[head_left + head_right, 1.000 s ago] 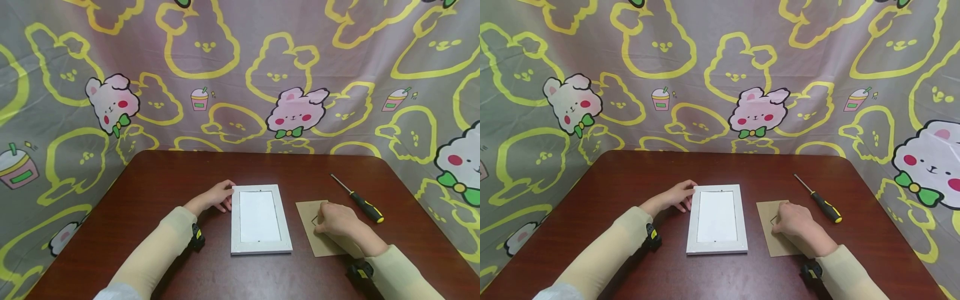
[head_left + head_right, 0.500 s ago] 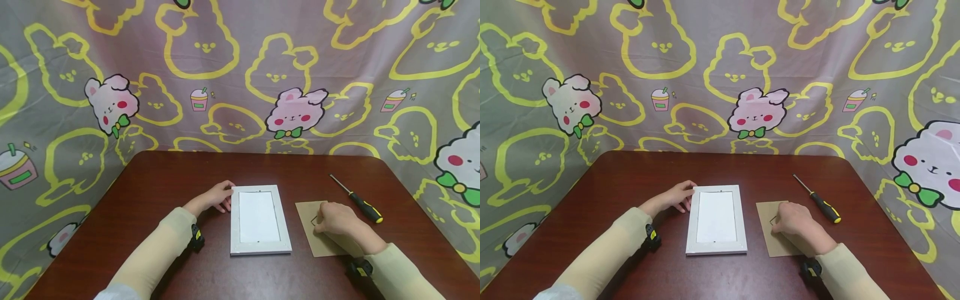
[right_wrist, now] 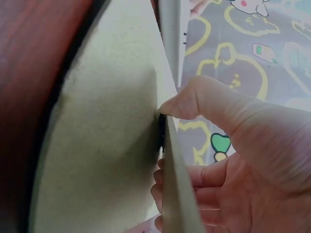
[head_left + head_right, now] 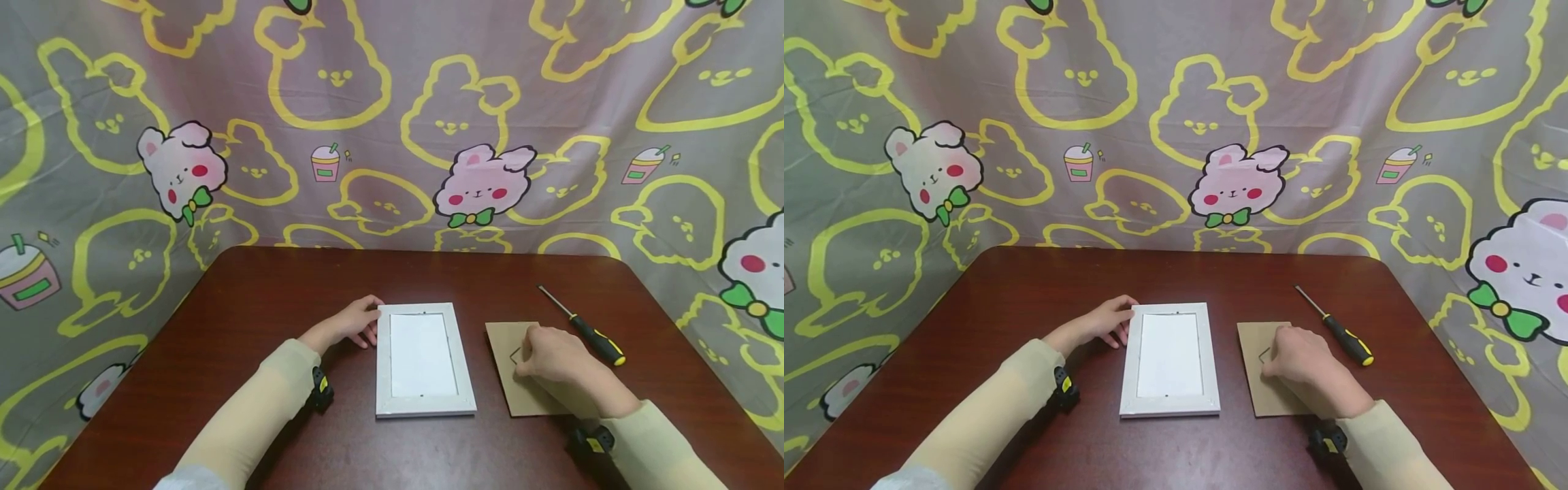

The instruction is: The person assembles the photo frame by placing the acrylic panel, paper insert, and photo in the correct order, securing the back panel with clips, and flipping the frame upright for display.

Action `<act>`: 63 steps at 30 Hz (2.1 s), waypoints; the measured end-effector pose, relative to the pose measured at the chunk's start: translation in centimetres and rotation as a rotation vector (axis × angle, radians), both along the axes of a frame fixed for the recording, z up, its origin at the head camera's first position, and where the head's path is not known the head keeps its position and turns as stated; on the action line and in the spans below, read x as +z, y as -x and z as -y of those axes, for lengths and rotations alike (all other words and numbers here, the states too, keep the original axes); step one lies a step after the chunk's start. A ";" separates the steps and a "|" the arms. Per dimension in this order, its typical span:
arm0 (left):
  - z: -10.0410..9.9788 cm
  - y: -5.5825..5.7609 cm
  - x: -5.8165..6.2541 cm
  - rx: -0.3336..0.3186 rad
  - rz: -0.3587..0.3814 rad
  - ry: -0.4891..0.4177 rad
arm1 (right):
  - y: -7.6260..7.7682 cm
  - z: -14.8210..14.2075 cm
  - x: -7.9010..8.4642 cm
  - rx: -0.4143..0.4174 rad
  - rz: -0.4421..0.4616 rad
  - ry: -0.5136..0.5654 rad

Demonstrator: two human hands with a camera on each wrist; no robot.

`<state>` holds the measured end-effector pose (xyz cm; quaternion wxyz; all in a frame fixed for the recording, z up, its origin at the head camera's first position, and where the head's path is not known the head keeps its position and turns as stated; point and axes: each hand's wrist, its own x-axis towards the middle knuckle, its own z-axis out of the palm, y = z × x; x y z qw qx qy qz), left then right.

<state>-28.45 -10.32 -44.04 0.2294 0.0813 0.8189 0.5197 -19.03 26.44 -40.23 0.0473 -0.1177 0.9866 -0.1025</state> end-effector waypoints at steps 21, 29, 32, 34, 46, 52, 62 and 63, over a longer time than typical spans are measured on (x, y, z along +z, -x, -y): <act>0.1 0.1 -0.2 -0.009 -0.002 -0.008 | 0.6 0.9 4.5 0.019 -0.153 0.052; 0.0 -0.2 0.2 -0.013 0.000 -0.005 | 1.7 2.6 5.9 0.041 -0.147 0.076; -0.1 -0.3 0.3 -0.009 0.003 -0.003 | 2.2 3.3 6.4 0.049 -0.142 0.067; -0.1 -0.3 0.3 -0.004 0.007 -0.001 | 2.5 3.7 6.6 0.054 -0.137 0.066; -0.2 -0.3 0.4 0.004 0.005 0.015 | 4.3 6.7 7.4 0.042 -0.106 0.180; -0.1 -0.3 0.4 0.000 0.000 0.009 | 4.9 8.4 7.6 0.060 -0.111 0.184; -0.1 -0.3 0.3 0.005 -0.002 0.015 | 4.9 11.3 7.7 0.103 -0.105 0.167; -0.1 -0.3 0.3 0.005 -0.001 0.014 | 4.9 11.6 7.7 0.108 -0.104 0.167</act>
